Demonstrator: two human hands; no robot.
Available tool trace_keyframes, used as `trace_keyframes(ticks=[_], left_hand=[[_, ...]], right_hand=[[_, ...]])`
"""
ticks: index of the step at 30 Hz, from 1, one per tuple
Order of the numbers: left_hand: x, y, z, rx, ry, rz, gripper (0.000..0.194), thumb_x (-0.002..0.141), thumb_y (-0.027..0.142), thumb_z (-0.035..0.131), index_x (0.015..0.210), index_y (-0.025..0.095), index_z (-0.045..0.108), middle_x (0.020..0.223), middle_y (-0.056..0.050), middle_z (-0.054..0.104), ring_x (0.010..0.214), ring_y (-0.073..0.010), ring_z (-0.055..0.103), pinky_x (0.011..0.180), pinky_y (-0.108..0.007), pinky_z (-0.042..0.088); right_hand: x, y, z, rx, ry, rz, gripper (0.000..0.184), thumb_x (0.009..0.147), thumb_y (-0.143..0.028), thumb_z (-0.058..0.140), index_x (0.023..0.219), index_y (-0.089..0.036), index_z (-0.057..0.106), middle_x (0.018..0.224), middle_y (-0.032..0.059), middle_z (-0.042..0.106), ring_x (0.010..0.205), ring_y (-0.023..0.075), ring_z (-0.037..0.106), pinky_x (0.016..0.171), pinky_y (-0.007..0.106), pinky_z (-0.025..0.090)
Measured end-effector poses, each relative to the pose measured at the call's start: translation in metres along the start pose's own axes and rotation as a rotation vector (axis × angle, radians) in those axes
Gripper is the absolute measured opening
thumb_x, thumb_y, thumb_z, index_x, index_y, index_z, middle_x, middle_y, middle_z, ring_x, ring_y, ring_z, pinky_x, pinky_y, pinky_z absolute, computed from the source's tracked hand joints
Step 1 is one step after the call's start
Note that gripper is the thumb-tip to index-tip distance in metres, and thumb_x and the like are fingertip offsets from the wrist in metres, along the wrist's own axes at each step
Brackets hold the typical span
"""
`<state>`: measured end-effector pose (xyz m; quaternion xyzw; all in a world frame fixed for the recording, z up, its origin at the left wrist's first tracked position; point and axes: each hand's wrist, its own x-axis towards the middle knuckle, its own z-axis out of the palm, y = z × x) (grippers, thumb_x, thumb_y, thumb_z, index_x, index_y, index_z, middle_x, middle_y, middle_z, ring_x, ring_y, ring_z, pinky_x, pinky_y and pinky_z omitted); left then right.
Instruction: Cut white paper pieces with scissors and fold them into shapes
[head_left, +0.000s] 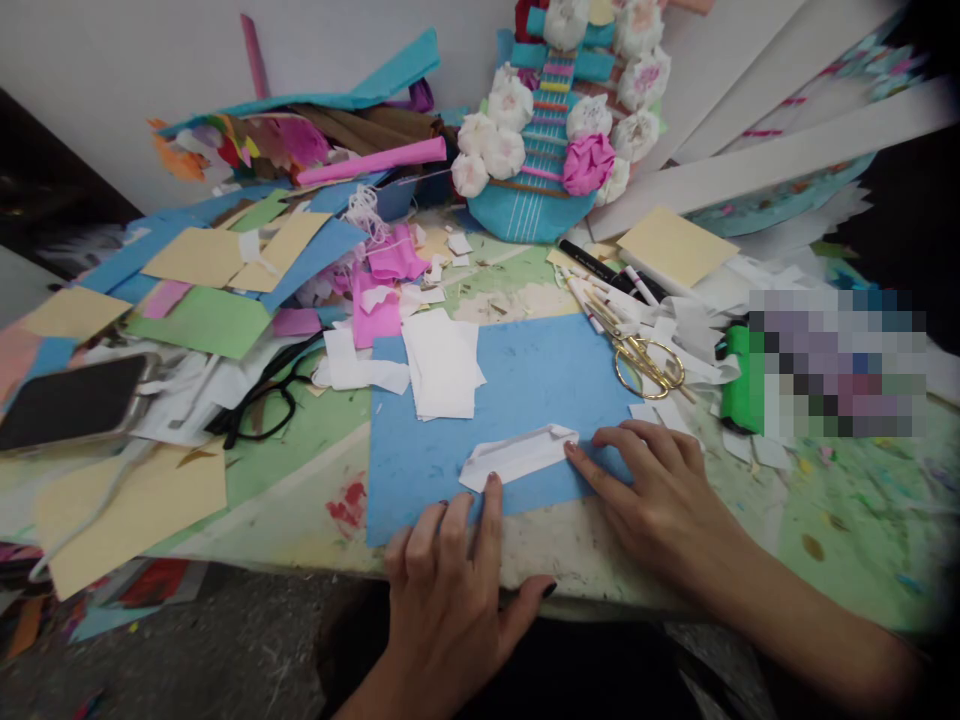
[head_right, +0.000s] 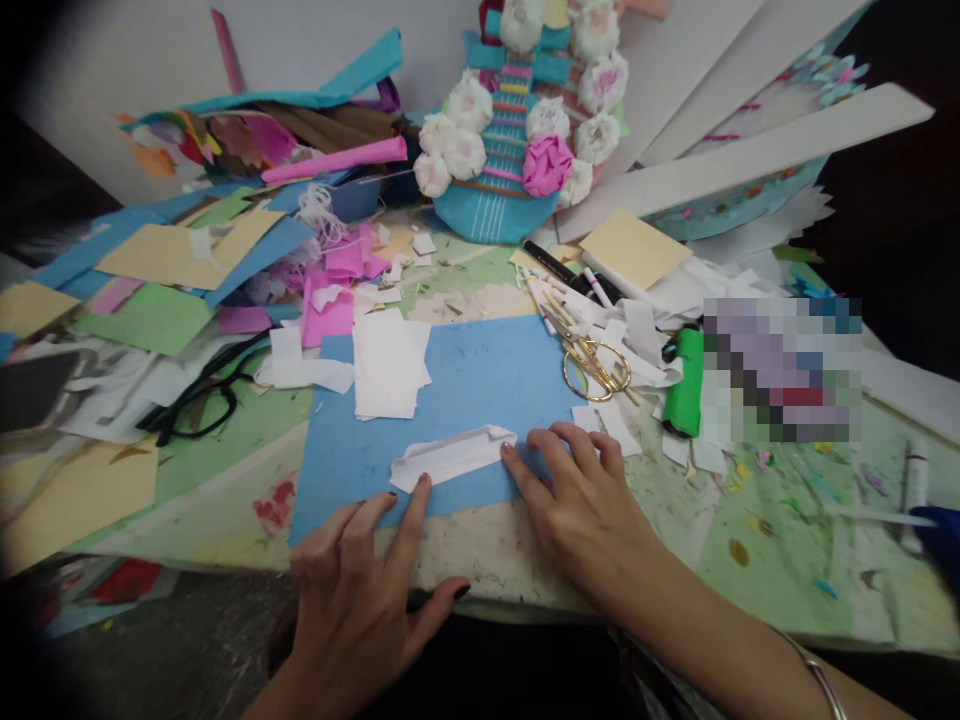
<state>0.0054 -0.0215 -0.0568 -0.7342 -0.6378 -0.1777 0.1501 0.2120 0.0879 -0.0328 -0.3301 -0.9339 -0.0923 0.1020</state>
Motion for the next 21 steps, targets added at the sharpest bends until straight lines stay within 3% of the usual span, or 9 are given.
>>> trace_keyframes(ticks=[5, 10, 21], left_hand=[[-0.005, -0.008, 0.002, -0.088, -0.006, -0.054, 0.060, 0.077, 0.054, 0.059, 0.127, 0.021, 0.057, 0.111, -0.015, 0.052, 0.100, -0.0330, 0.045, 0.083, -0.047, 0.032], [-0.009, -0.011, 0.003, -0.148, 0.037, -0.094, 0.058, 0.076, 0.050, 0.062, 0.125, 0.020, 0.058, 0.113, -0.015, 0.056, 0.100, -0.0348, 0.047, 0.084, -0.049, 0.033], [-0.005, -0.017, -0.006, 0.049, 0.015, 0.076, 0.050, 0.080, 0.040, 0.063, 0.124, 0.015, 0.060, 0.110, -0.013, 0.063, 0.100, -0.0323, 0.049, 0.085, -0.046, 0.031]], right_hand=[[0.002, 0.004, -0.002, 0.002, -0.042, 0.010, 0.042, 0.085, -0.008, 0.049, 0.122, -0.023, 0.062, 0.107, 0.0154, 0.058, 0.103, 0.0343, 0.045, 0.079, 0.046, 0.034], [0.004, 0.002, -0.003, 0.027, -0.033, 0.000, 0.043, 0.084, -0.004, 0.045, 0.120, -0.017, 0.063, 0.101, 0.0167, 0.058, 0.100, 0.0341, 0.045, 0.078, 0.047, 0.036], [0.005, -0.001, -0.004, 0.023, -0.046, -0.014, 0.041, 0.086, -0.005, 0.042, 0.121, -0.015, 0.061, 0.096, 0.0154, 0.058, 0.095, 0.0310, 0.045, 0.077, 0.045, 0.036]])
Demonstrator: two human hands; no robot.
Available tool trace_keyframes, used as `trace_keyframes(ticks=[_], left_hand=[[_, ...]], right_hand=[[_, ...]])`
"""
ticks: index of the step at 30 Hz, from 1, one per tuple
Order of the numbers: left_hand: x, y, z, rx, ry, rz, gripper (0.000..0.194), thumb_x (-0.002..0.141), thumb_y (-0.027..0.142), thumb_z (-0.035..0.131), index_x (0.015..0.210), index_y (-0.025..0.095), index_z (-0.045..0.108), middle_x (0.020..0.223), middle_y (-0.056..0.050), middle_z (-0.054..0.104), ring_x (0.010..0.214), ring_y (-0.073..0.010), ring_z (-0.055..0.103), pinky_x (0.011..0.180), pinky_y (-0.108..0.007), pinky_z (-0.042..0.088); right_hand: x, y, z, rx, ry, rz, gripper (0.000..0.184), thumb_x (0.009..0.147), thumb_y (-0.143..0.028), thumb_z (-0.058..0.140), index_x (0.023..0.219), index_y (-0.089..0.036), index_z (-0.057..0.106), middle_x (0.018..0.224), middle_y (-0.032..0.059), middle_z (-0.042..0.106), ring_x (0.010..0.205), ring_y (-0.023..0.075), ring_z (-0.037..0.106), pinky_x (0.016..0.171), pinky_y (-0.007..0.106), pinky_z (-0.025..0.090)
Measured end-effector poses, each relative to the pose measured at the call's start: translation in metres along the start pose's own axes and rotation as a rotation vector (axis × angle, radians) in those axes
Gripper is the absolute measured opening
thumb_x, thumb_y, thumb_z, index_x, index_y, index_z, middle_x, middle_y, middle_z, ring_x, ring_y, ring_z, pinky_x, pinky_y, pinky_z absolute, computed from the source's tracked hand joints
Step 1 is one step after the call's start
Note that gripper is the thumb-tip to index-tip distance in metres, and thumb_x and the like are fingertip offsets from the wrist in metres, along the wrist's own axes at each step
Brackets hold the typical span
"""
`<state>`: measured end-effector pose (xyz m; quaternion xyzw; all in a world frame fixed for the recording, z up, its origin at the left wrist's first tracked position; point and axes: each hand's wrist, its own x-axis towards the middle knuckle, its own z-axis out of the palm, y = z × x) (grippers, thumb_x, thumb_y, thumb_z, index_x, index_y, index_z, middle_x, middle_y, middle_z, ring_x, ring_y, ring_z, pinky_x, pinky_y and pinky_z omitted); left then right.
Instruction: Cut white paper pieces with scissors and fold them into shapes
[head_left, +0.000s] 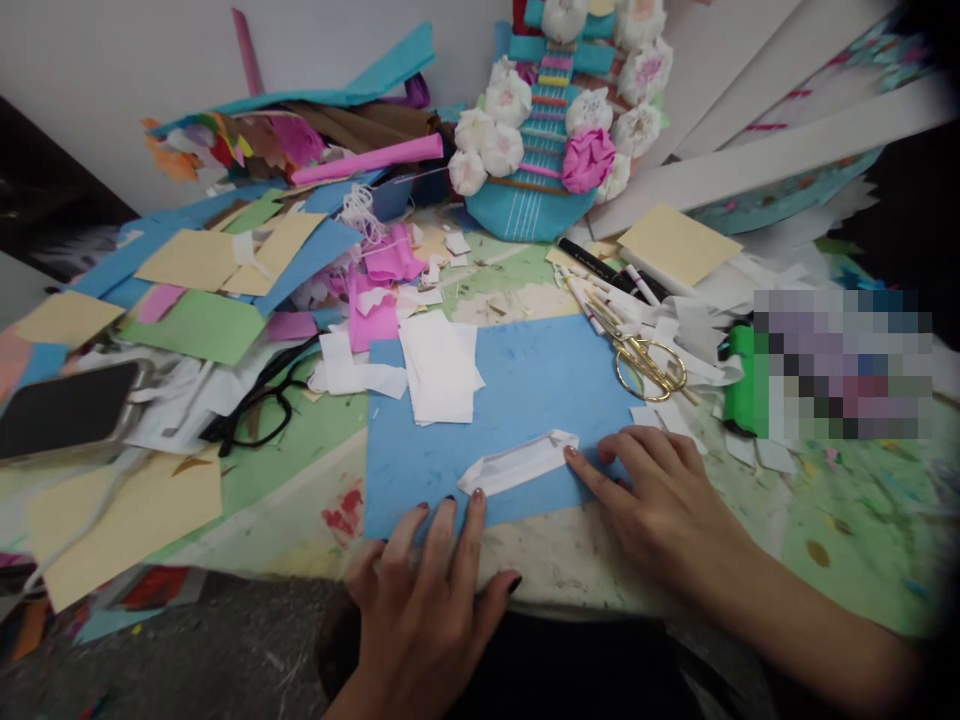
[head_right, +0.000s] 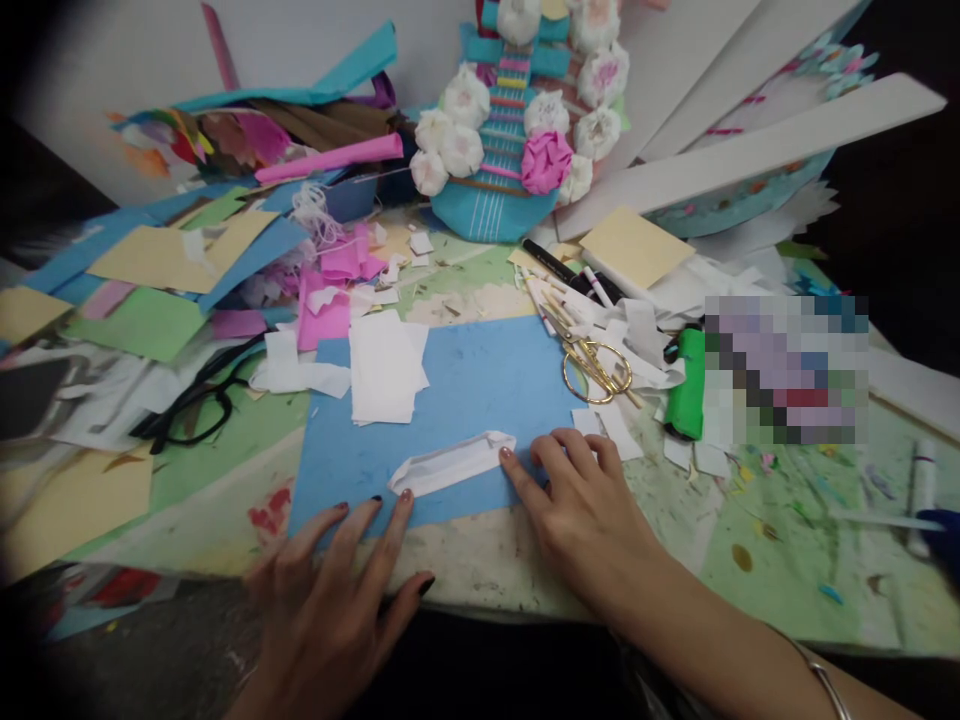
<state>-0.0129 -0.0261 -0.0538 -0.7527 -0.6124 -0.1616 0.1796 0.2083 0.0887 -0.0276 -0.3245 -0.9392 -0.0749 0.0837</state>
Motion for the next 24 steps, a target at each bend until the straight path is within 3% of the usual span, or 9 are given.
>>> trace_keyframes(ticks=[4, 8, 12, 15, 18, 21, 24], left_hand=[[0.006, -0.001, -0.005, -0.036, 0.002, 0.023, 0.045, 0.083, 0.036, 0.059, 0.121, 0.013, 0.061, 0.110, -0.013, 0.065, 0.098, -0.0308, 0.050, 0.085, -0.046, 0.031], [0.019, -0.018, -0.013, -0.348, -0.031, -0.047, 0.028, 0.088, 0.022, 0.052, 0.112, 0.016, 0.065, 0.103, -0.012, 0.065, 0.095, -0.0266, 0.054, 0.084, -0.043, 0.039], [0.036, -0.042, -0.013, -0.573, 0.055, -0.151, 0.016, 0.086, 0.012, 0.053, 0.093, 0.019, 0.066, 0.096, -0.006, 0.065, 0.090, -0.0176, 0.060, 0.081, -0.032, 0.046], [0.049, -0.054, -0.007, -0.634, -0.007, -0.204, 0.014, 0.086, 0.013, 0.050, 0.095, 0.017, 0.061, 0.096, -0.006, 0.066, 0.091, -0.0185, 0.061, 0.080, -0.032, 0.048], [0.063, -0.058, 0.002, -0.639, -0.164, -0.210, 0.015, 0.085, 0.012, 0.050, 0.095, 0.017, 0.061, 0.094, -0.006, 0.065, 0.089, -0.0191, 0.059, 0.079, -0.035, 0.048], [0.074, -0.058, 0.008, -0.673, -0.288, -0.142, 0.018, 0.084, 0.014, 0.051, 0.096, 0.018, 0.064, 0.097, -0.007, 0.063, 0.094, -0.0203, 0.057, 0.085, -0.038, 0.047], [0.081, -0.056, 0.010, -0.680, -0.333, -0.110, 0.017, 0.083, 0.017, 0.054, 0.095, 0.019, 0.066, 0.097, -0.007, 0.061, 0.094, -0.0206, 0.056, 0.085, -0.038, 0.046]], right_hand=[[-0.002, -0.001, 0.001, 0.020, -0.033, -0.009, 0.041, 0.086, -0.006, 0.044, 0.123, -0.013, 0.058, 0.096, 0.0147, 0.059, 0.093, 0.0293, 0.047, 0.078, 0.044, 0.037], [0.001, 0.008, -0.006, 0.146, -0.046, -0.022, 0.044, 0.083, -0.005, 0.046, 0.125, -0.014, 0.057, 0.099, 0.0135, 0.060, 0.092, 0.0264, 0.050, 0.078, 0.042, 0.038], [0.010, 0.025, -0.018, 0.363, 0.032, -0.032, 0.033, 0.089, -0.013, 0.046, 0.117, -0.017, 0.063, 0.090, 0.0088, 0.065, 0.083, 0.0200, 0.057, 0.074, 0.035, 0.042], [0.019, 0.038, -0.022, 0.448, 0.081, -0.021, 0.024, 0.090, -0.017, 0.050, 0.103, -0.020, 0.070, 0.084, 0.0065, 0.068, 0.079, 0.0180, 0.059, 0.072, 0.032, 0.044], [0.032, 0.048, -0.020, 0.549, 0.064, 0.029, 0.023, 0.088, -0.016, 0.051, 0.097, -0.018, 0.072, 0.084, 0.0067, 0.068, 0.080, 0.0178, 0.060, 0.070, 0.030, 0.045], [0.045, 0.054, -0.013, 0.614, -0.045, 0.093, 0.021, 0.085, -0.014, 0.056, 0.098, -0.019, 0.071, 0.089, 0.0059, 0.068, 0.083, 0.0180, 0.061, 0.074, 0.030, 0.046], [0.055, 0.051, -0.005, 0.667, -0.145, 0.088, 0.019, 0.079, -0.013, 0.063, 0.096, -0.018, 0.071, 0.092, 0.0062, 0.067, 0.084, 0.0179, 0.061, 0.077, 0.030, 0.046]])
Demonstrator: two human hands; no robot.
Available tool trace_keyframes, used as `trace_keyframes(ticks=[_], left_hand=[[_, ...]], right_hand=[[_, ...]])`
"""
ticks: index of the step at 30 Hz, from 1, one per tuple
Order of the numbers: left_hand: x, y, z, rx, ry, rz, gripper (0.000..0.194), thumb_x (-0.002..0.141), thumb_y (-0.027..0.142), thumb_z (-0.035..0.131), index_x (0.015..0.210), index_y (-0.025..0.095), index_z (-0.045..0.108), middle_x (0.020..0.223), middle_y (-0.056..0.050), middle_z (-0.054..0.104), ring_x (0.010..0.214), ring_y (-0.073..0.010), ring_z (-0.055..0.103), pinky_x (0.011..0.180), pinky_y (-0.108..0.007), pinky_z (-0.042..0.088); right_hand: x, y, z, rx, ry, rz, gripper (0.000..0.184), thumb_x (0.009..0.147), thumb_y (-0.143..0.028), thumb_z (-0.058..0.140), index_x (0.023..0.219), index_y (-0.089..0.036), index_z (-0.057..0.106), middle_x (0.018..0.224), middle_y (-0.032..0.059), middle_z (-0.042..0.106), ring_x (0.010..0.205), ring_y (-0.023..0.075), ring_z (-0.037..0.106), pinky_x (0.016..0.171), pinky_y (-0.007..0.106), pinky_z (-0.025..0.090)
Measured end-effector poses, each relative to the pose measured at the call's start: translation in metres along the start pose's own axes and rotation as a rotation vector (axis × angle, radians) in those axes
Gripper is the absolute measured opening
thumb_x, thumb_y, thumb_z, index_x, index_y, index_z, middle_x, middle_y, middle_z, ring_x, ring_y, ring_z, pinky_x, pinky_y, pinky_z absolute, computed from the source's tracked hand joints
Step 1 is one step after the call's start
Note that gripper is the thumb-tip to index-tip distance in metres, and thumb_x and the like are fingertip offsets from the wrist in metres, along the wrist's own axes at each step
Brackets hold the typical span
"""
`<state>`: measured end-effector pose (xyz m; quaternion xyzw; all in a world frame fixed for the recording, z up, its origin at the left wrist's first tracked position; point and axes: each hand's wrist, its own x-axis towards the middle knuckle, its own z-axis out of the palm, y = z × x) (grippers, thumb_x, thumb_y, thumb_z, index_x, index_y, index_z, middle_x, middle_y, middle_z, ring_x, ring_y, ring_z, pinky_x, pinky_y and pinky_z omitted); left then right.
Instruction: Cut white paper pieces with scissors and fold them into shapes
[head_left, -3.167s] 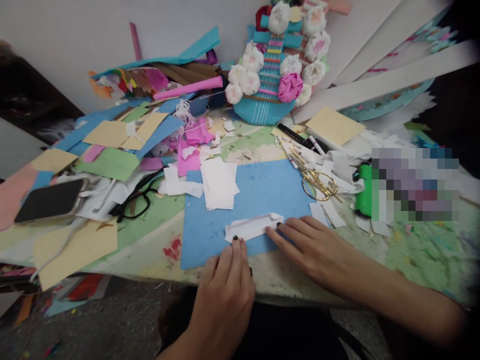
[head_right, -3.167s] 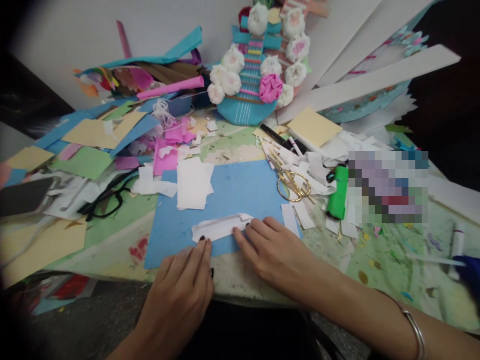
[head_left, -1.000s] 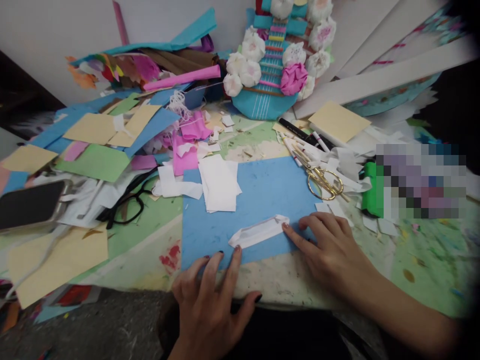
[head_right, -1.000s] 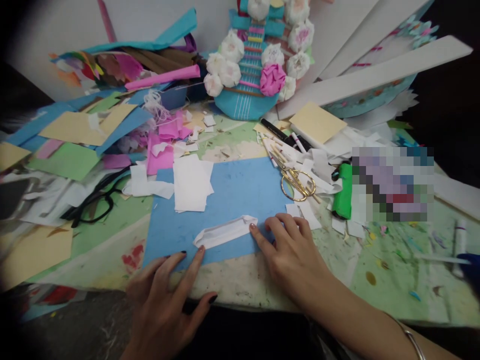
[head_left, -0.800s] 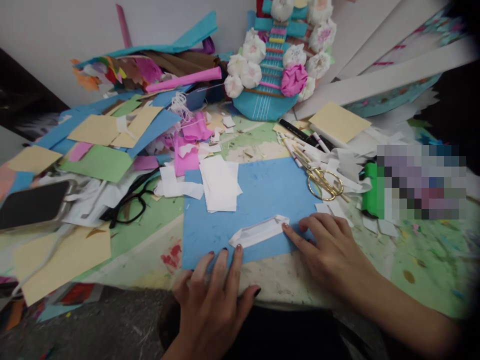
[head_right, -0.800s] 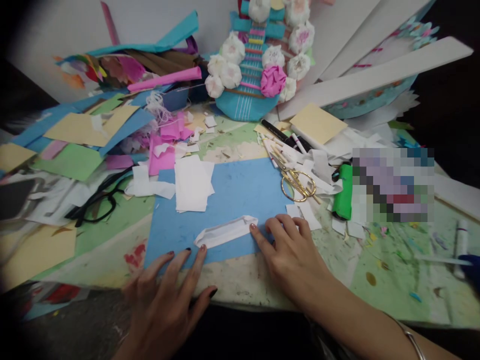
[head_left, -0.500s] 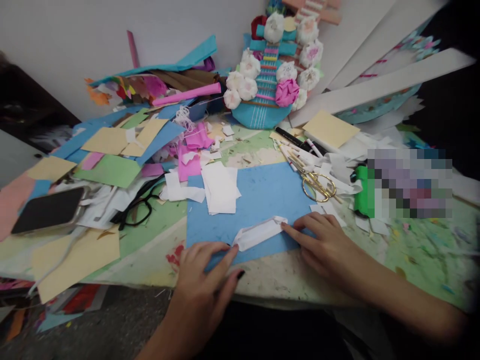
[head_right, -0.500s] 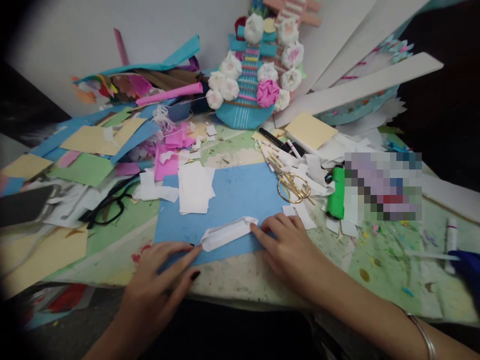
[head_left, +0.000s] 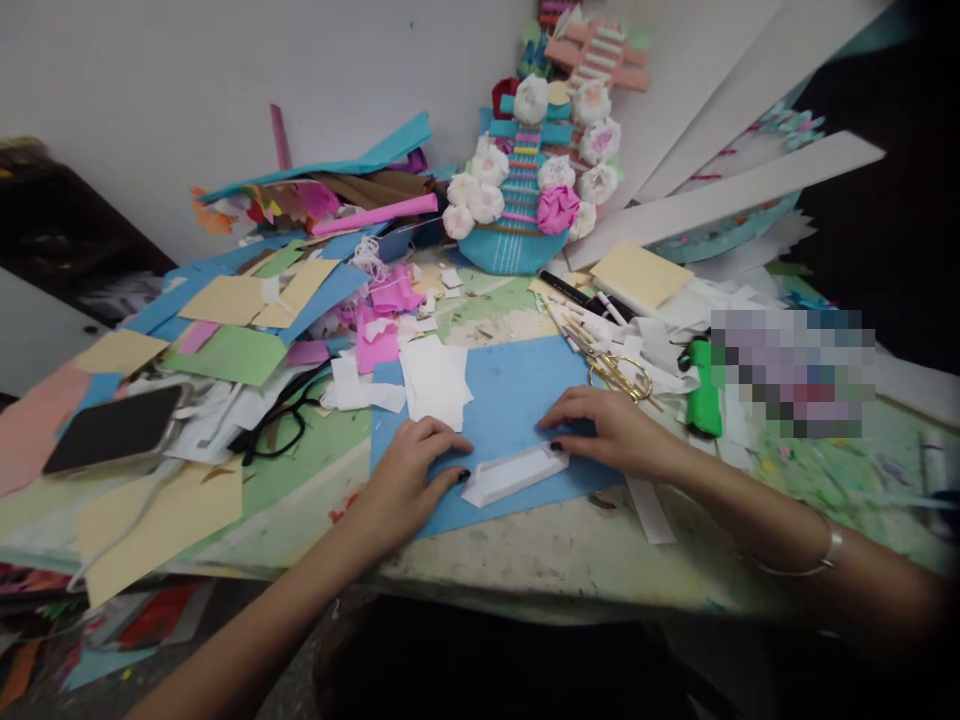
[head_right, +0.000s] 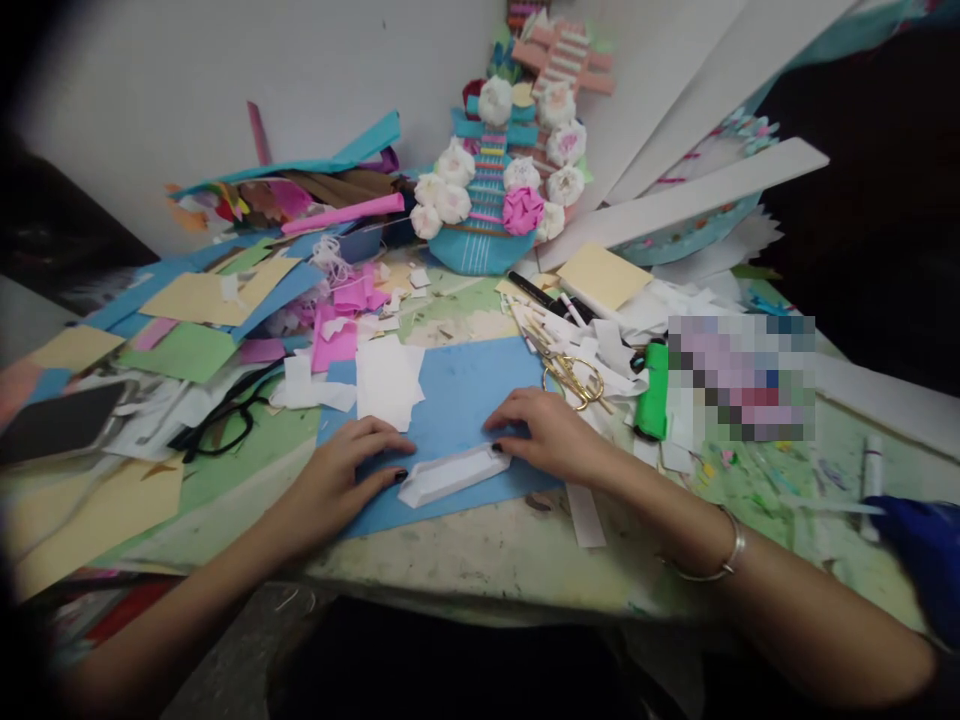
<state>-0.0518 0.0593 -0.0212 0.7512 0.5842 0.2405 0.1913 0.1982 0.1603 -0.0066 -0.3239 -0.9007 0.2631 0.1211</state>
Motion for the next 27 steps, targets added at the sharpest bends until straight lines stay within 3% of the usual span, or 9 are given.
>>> trace_keyframes(ticks=[6, 10, 13, 15, 17, 20, 23, 27], left_hand=[[0.007, 0.006, -0.004, -0.085, -0.088, 0.073, 0.023, 0.088, 0.015, 0.045, 0.087, 0.021, 0.067, 0.092, -0.006, 0.065, 0.090, -0.0190, 0.058, 0.081, -0.033, 0.047], [0.022, 0.009, -0.013, -0.278, -0.204, 0.043, 0.026, 0.091, 0.022, 0.042, 0.097, 0.021, 0.067, 0.091, -0.003, 0.069, 0.084, -0.0171, 0.061, 0.075, -0.029, 0.048], [0.045, 0.008, -0.020, -0.481, -0.245, -0.042, 0.028, 0.091, 0.033, 0.044, 0.099, 0.020, 0.068, 0.096, -0.005, 0.069, 0.087, -0.0185, 0.063, 0.076, -0.028, 0.048], [0.065, 0.004, -0.022, -0.691, -0.261, -0.150, 0.035, 0.090, 0.041, 0.047, 0.101, 0.015, 0.068, 0.090, -0.007, 0.069, 0.079, -0.0191, 0.065, 0.069, -0.028, 0.049], [0.085, -0.003, -0.021, -0.953, -0.323, -0.229, 0.042, 0.087, 0.046, 0.051, 0.103, 0.010, 0.065, 0.080, -0.009, 0.069, 0.071, -0.0198, 0.067, 0.064, -0.028, 0.050], [0.105, -0.015, -0.016, -1.175, -0.377, -0.232, 0.050, 0.084, 0.053, 0.055, 0.096, 0.005, 0.064, 0.076, -0.014, 0.069, 0.068, -0.0218, 0.069, 0.060, -0.026, 0.048], [0.111, -0.025, -0.008, -1.216, -0.400, -0.211, 0.042, 0.080, 0.043, 0.065, 0.096, 0.004, 0.063, 0.081, -0.016, 0.071, 0.071, -0.0204, 0.069, 0.060, -0.024, 0.048], [0.105, -0.031, 0.002, -1.175, -0.382, -0.223, 0.037, 0.074, 0.035, 0.073, 0.095, 0.006, 0.065, 0.079, -0.012, 0.072, 0.070, -0.0189, 0.069, 0.059, -0.023, 0.048]], right_hand=[[0.006, -0.004, 0.008, 0.080, 0.015, 0.012, 0.011, 0.077, -0.008, 0.060, 0.079, -0.015, 0.068, 0.083, 0.0049, 0.065, 0.080, 0.0166, 0.059, 0.073, 0.028, 0.043], [0.006, 0.000, 0.004, 0.333, 0.062, 0.113, 0.008, 0.078, -0.013, 0.056, 0.079, -0.015, 0.063, 0.072, 0.0011, 0.063, 0.066, 0.0130, 0.056, 0.062, 0.024, 0.041], [0.012, 0.002, -0.002, 0.641, 0.068, 0.212, 0.002, 0.074, -0.017, 0.059, 0.076, -0.015, 0.059, 0.067, -0.0008, 0.060, 0.062, 0.0114, 0.055, 0.058, 0.023, 0.042], [0.019, 0.003, -0.007, 0.790, 0.067, 0.268, 0.009, 0.072, -0.021, 0.062, 0.076, -0.016, 0.056, 0.063, -0.0017, 0.059, 0.058, 0.0112, 0.056, 0.055, 0.022, 0.043], [0.025, 0.006, -0.011, 0.845, 0.086, 0.302, 0.014, 0.072, -0.027, 0.062, 0.078, -0.016, 0.054, 0.060, -0.0017, 0.060, 0.055, 0.0122, 0.059, 0.051, 0.022, 0.044], [0.032, 0.014, -0.015, 0.864, 0.151, 0.332, 0.020, 0.073, -0.031, 0.062, 0.081, -0.016, 0.052, 0.059, -0.0015, 0.060, 0.053, 0.0128, 0.061, 0.046, 0.021, 0.044], [0.032, 0.023, -0.011, 0.878, 0.207, 0.334, 0.023, 0.072, -0.033, 0.064, 0.082, -0.016, 0.053, 0.057, -0.0034, 0.058, 0.049, 0.0108, 0.059, 0.044, 0.019, 0.043], [0.028, 0.030, 0.000, 0.898, 0.186, 0.309, 0.024, 0.070, -0.035, 0.068, 0.078, -0.014, 0.059, 0.056, -0.0023, 0.059, 0.049, 0.0099, 0.056, 0.045, 0.020, 0.044]])
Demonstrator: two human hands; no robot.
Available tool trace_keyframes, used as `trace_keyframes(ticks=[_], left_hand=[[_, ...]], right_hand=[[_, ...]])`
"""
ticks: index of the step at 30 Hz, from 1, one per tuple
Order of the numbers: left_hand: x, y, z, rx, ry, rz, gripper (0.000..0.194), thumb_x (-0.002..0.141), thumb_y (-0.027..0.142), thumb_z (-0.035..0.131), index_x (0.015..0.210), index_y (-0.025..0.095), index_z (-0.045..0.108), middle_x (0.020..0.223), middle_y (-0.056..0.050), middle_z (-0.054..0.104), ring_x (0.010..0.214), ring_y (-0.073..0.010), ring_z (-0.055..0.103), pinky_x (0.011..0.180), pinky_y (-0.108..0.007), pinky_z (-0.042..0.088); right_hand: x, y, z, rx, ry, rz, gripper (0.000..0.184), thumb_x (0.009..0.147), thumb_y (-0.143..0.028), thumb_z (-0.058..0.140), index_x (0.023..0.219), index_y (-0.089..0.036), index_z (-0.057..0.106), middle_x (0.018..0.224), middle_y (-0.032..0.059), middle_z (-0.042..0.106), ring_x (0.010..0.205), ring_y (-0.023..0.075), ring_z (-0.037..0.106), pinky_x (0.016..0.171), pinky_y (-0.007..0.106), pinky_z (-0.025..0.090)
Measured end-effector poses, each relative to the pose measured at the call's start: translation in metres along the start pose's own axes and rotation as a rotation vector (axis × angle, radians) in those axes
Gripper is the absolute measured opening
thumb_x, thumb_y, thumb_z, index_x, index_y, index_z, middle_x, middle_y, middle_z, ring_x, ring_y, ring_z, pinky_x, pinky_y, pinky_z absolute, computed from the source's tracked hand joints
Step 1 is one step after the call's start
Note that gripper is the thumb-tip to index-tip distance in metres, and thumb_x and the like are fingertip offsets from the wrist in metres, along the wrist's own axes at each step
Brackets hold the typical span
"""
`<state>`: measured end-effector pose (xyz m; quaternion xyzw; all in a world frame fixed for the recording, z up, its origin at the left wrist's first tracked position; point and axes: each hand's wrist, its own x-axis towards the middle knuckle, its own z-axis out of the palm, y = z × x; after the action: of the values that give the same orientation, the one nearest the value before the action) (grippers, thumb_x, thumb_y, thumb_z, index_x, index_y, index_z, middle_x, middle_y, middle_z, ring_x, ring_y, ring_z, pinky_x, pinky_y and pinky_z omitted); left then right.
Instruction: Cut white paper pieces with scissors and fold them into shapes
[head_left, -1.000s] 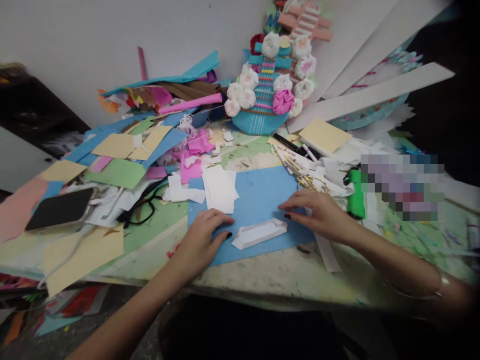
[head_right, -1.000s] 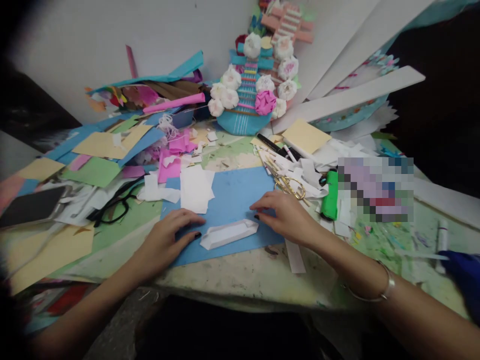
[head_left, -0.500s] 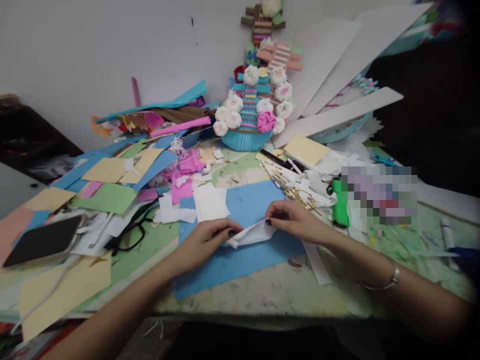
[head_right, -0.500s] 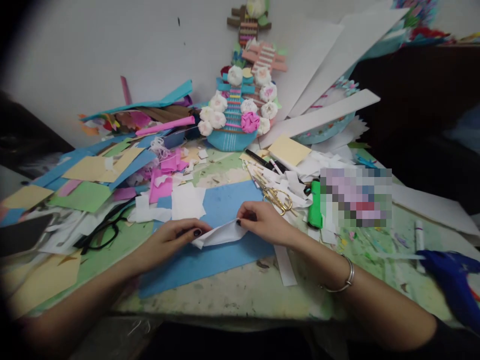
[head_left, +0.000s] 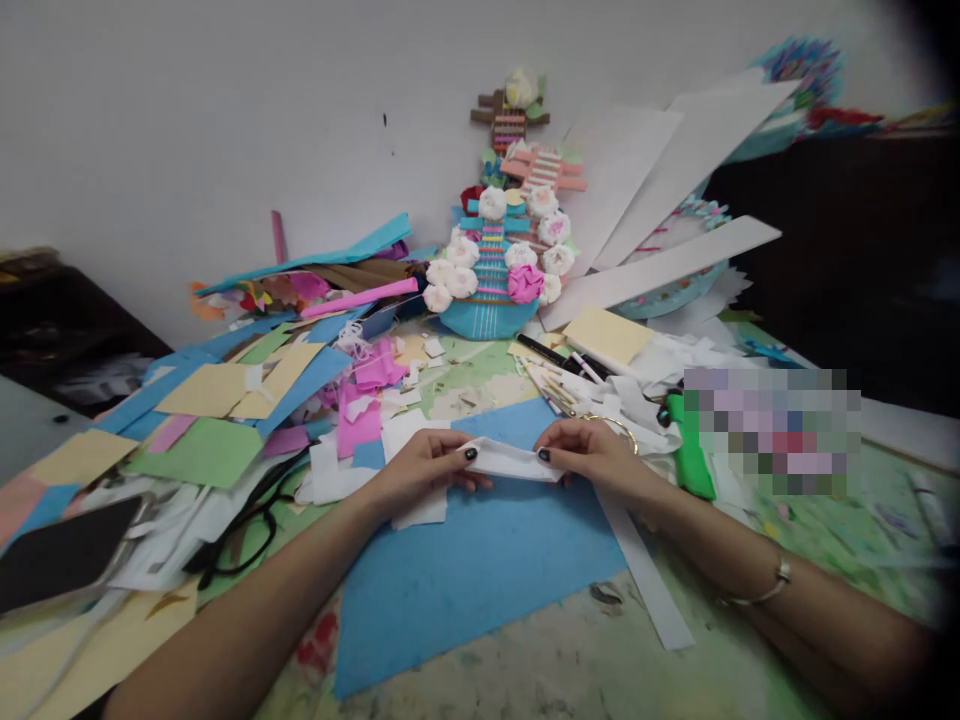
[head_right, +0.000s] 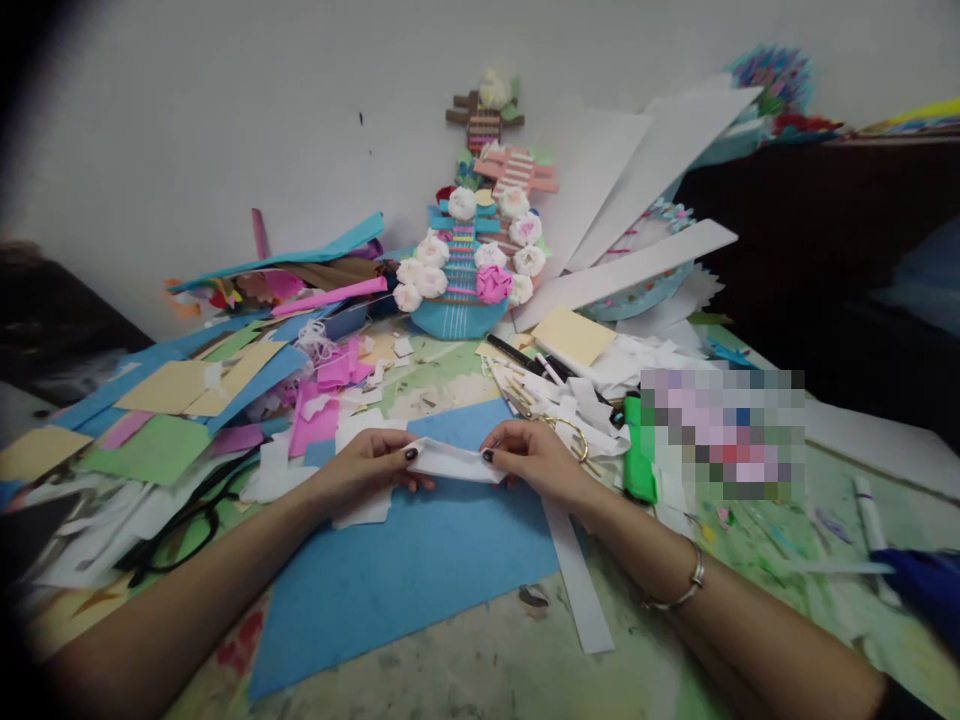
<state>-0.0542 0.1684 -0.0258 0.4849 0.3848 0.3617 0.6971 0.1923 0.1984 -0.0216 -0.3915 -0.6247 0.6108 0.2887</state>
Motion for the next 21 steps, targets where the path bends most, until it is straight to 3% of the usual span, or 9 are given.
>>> trace_keyframes(ticks=[8, 14, 21], left_hand=[[-0.004, -0.006, 0.001, 0.098, 0.105, 0.025, 0.038, 0.079, 0.038, 0.066, 0.096, 0.005, 0.067, 0.069, -0.012, 0.072, 0.057, -0.0144, 0.064, 0.055, -0.023, 0.048], [-0.005, -0.004, 0.003, 0.123, 0.107, 0.032, 0.034, 0.082, 0.039, 0.062, 0.088, 0.005, 0.066, 0.068, -0.012, 0.072, 0.055, -0.0122, 0.062, 0.053, -0.021, 0.048], [-0.007, -0.004, 0.012, 0.219, 0.203, 0.062, 0.032, 0.083, 0.040, 0.060, 0.073, 0.009, 0.062, 0.060, -0.008, 0.070, 0.048, -0.0112, 0.061, 0.046, -0.019, 0.045]], right_hand=[[-0.009, 0.002, 0.003, 0.089, -0.017, 0.014, 0.030, 0.080, -0.041, 0.062, 0.096, -0.016, 0.060, 0.067, 0.0013, 0.064, 0.055, 0.0128, 0.063, 0.051, 0.024, 0.050], [-0.010, 0.005, 0.004, 0.130, -0.108, 0.056, 0.031, 0.073, -0.026, 0.071, 0.099, -0.016, 0.057, 0.067, 0.0007, 0.066, 0.055, 0.0102, 0.061, 0.055, 0.023, 0.049], [-0.011, 0.010, 0.005, 0.106, -0.144, 0.057, 0.030, 0.074, -0.027, 0.071, 0.099, -0.015, 0.059, 0.069, 0.0024, 0.068, 0.058, 0.0111, 0.062, 0.056, 0.022, 0.047]])
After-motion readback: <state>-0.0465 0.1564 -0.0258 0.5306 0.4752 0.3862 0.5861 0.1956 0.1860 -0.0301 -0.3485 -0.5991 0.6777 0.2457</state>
